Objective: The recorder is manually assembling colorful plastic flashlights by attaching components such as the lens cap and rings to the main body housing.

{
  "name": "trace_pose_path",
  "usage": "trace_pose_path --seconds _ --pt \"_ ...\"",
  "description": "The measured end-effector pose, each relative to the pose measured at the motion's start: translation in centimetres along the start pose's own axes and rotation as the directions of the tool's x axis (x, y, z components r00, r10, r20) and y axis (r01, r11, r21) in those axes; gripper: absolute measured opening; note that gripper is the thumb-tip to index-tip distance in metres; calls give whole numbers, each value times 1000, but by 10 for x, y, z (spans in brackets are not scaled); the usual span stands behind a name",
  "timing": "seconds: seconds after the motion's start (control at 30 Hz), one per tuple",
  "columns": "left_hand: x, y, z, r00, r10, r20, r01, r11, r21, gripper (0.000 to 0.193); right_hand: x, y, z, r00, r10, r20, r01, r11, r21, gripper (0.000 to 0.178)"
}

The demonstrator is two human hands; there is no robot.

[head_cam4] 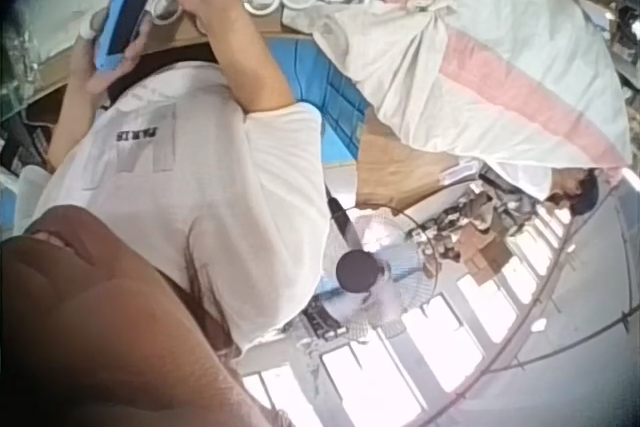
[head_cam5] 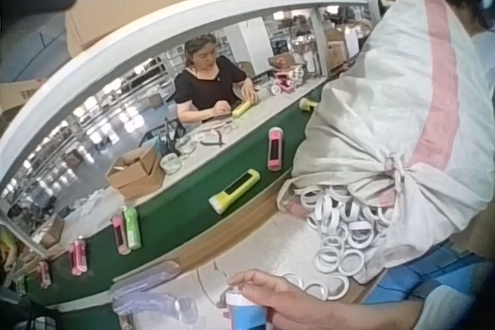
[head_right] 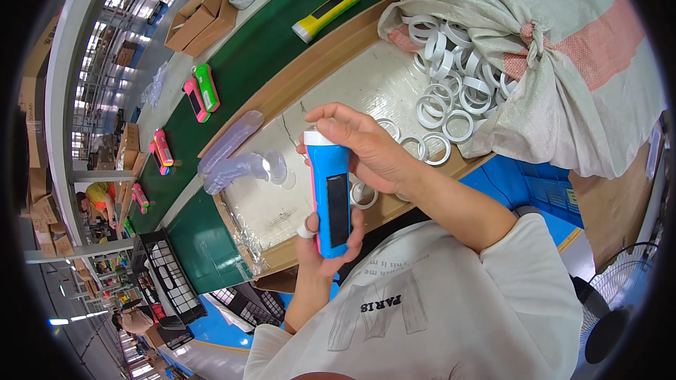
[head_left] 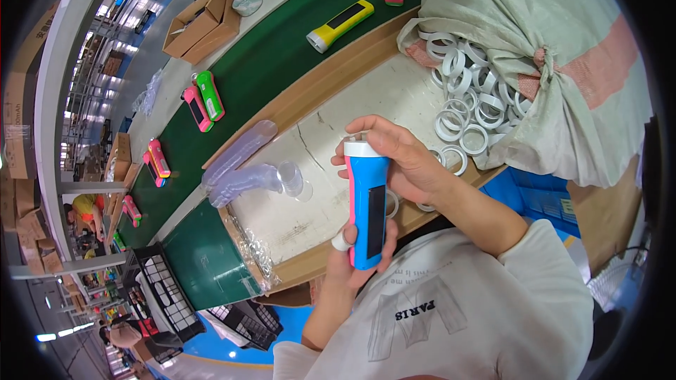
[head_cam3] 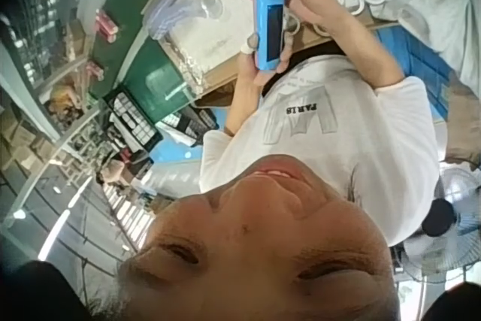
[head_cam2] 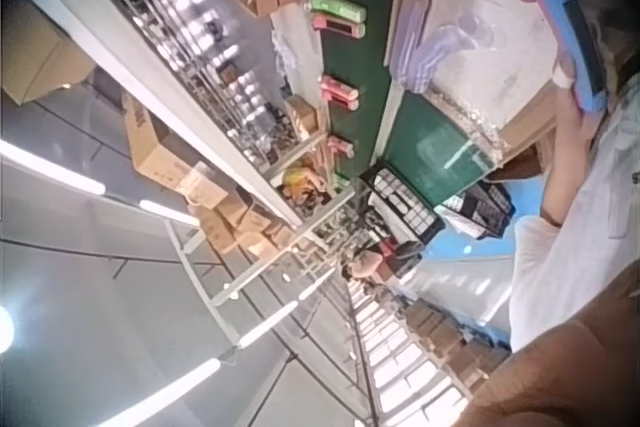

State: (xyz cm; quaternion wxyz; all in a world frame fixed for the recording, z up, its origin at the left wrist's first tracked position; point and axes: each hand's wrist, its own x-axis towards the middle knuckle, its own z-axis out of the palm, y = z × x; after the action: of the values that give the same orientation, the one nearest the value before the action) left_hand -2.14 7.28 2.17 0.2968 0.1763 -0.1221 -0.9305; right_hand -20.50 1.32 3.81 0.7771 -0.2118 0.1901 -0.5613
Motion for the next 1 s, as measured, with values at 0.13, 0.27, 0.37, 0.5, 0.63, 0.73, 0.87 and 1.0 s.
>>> trace_pose_path --seconds 0.13,0.27,0.37,0.5,0.63,0.73,0.87,1.0 --pt "3 -11 12 914 345 -212 -109 713 692 60 -2 3 5 999 -44 10 45 996 -77 35" --pt "-2 -22 21 958 167 -233 -53 901 430 59 -1 13 7 995 -77 65 78 997 -12 28" --pt "-13 -29 32 995 -53 78 65 986 -154 67 -3 20 6 986 -67 153 27 967 252 28" --pt "-12 -20 35 995 -9 -102 23 990 141 61 -6 20 -1 965 -154 211 77 939 334 29" --pt "11 -9 5 831 556 8 -48 57 997 51 -10 11 -9 963 -252 92 268 918 -293 27" --pt "16 -11 -7 825 565 -9 -30 60 998 52 -7 13 -10 968 -241 -68 196 899 -392 28" --pt "25 12 -1 905 218 -365 115 701 703 54 7 6 -24 978 -67 -198 24 976 -215 34" --pt "30 47 -7 951 66 -301 59 919 389 53 13 -5 -30 942 -140 -307 0 910 -414 35"
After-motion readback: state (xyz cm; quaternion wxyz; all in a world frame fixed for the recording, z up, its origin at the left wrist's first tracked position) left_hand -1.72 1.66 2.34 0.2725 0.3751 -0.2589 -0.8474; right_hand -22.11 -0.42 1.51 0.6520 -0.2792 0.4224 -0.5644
